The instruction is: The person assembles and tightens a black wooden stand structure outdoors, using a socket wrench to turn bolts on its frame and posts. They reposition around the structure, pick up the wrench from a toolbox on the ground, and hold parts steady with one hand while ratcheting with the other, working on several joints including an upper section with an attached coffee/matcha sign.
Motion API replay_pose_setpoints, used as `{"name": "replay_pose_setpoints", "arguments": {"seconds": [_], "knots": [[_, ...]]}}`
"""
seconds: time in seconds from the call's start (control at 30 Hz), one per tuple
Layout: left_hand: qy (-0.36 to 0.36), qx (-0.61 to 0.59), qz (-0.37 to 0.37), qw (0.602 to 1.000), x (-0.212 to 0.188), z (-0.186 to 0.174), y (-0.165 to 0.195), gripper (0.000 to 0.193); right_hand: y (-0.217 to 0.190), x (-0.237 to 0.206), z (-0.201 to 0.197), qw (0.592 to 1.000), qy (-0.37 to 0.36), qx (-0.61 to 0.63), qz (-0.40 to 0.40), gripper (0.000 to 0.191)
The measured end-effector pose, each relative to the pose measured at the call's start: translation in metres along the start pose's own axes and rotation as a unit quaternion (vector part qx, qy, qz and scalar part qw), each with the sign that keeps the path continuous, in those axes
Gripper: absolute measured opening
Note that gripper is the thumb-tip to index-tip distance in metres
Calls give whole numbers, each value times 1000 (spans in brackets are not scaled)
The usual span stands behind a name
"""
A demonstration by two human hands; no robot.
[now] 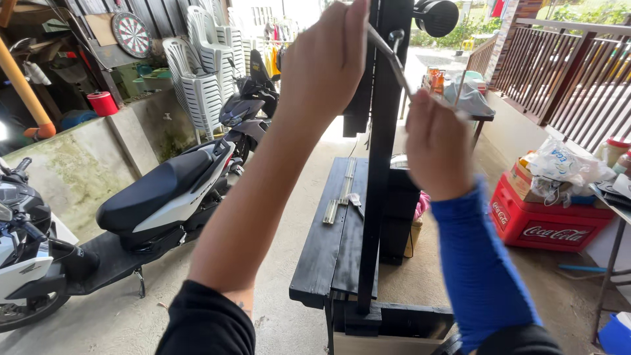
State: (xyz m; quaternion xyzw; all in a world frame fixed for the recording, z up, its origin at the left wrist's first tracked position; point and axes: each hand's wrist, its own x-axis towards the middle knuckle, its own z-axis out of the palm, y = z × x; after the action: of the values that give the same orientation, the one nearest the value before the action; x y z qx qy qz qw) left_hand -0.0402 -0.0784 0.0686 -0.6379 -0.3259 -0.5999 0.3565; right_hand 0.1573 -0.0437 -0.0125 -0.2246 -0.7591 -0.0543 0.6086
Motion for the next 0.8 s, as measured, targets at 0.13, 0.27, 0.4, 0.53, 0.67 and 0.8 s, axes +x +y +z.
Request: {"name": "replay_pose_setpoints", "arguments": {"seconds": [0.13,0.27,0.4,0.53,0.67,0.8], "knots": [[-24,204,239,949,55,10,32,9,-24,14,69,940,100,-38,-323,35],[-157,301,283,897,38,26,88,24,-67,57,134,825,-8,557,91,25],[-140,229,244,932,8,-13,69,34,-69,42,125,827,-46,548,-118,20],[-141,213,218,942,-9,-58,63,41,-18,-10,93,914,-82,371,-142,12],[-164,304,26,938,-11,-78,85,50,53,4,85,854,-37,517,48,17],[-210,296,-249,898,-8,-82,103,69,79,64,110,793,-75,600,78,16]]}}
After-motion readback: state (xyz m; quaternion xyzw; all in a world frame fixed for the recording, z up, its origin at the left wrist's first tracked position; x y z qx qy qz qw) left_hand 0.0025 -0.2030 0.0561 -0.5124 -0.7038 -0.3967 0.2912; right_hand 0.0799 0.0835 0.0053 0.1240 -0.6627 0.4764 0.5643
